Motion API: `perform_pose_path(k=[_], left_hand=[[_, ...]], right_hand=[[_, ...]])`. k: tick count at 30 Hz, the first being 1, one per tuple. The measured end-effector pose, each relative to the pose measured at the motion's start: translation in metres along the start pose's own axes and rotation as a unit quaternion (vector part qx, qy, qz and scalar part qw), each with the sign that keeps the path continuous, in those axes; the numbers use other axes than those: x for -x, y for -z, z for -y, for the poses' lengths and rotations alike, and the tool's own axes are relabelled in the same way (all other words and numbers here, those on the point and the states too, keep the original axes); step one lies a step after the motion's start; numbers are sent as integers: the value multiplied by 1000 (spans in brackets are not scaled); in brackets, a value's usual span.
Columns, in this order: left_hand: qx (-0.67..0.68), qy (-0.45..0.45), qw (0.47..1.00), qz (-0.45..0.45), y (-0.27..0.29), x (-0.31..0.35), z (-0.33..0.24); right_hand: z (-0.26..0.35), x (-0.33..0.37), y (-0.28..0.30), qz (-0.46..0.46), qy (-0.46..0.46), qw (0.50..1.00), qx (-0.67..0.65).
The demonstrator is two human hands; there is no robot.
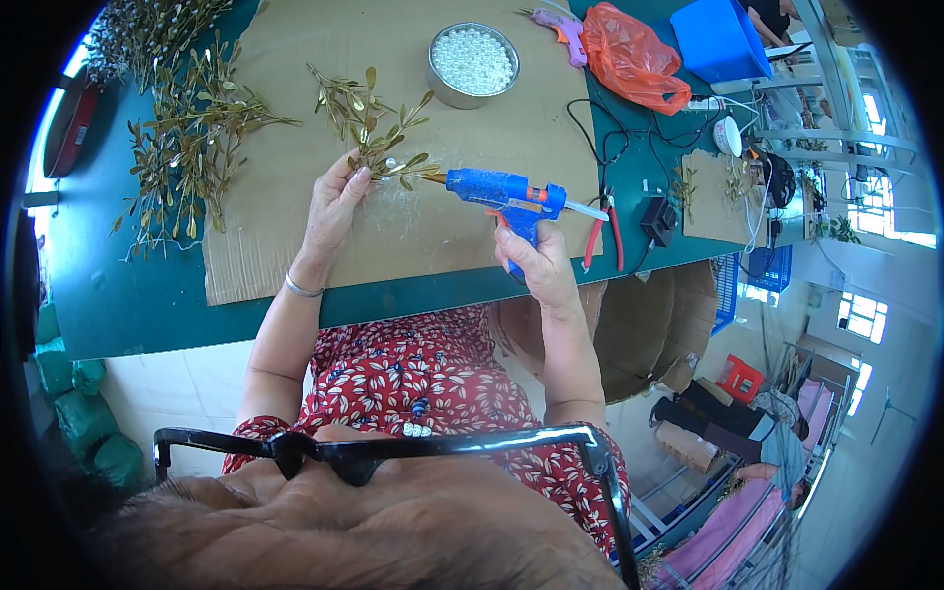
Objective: The person decorates artificial leafy branches by applying adhesive with a hot glue gun and attaching pearl beads to the branches by hand.
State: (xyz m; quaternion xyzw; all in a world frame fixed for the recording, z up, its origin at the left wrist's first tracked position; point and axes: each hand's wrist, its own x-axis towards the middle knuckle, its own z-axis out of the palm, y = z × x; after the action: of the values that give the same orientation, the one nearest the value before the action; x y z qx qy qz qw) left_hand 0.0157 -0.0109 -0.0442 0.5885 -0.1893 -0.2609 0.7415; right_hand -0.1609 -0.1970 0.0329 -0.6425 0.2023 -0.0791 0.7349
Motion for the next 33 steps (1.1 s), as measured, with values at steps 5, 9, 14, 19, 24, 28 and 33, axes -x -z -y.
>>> perform_pose_path(k=[5,9,14,19,24,28,33], left_hand=[[10,-3,1000,-6,1,-1,3],[14,5,1000,-7,0,0,3],[8,1,1000,-2,0,0,2],[10,0,1000,-10,1,-1,6],[7,5,1000,-4,1,0,4],[12,0,1000,-6,1,0,6],[0,0,1000,1,3,0,7]], right_hand=[[0,2,1,-14,-1,999,-38],[1,1,-1,-8,-1,999,-40],[-1,-1,-1,-8,-4,999,-36],[-4,0,0,-8,-3,999,-37],[-2,-1,-1,-9,-8,999,-39],[-3,0,-1,-4,-9,999,-38],[-3,0,1,-8,-10,1000,-17]])
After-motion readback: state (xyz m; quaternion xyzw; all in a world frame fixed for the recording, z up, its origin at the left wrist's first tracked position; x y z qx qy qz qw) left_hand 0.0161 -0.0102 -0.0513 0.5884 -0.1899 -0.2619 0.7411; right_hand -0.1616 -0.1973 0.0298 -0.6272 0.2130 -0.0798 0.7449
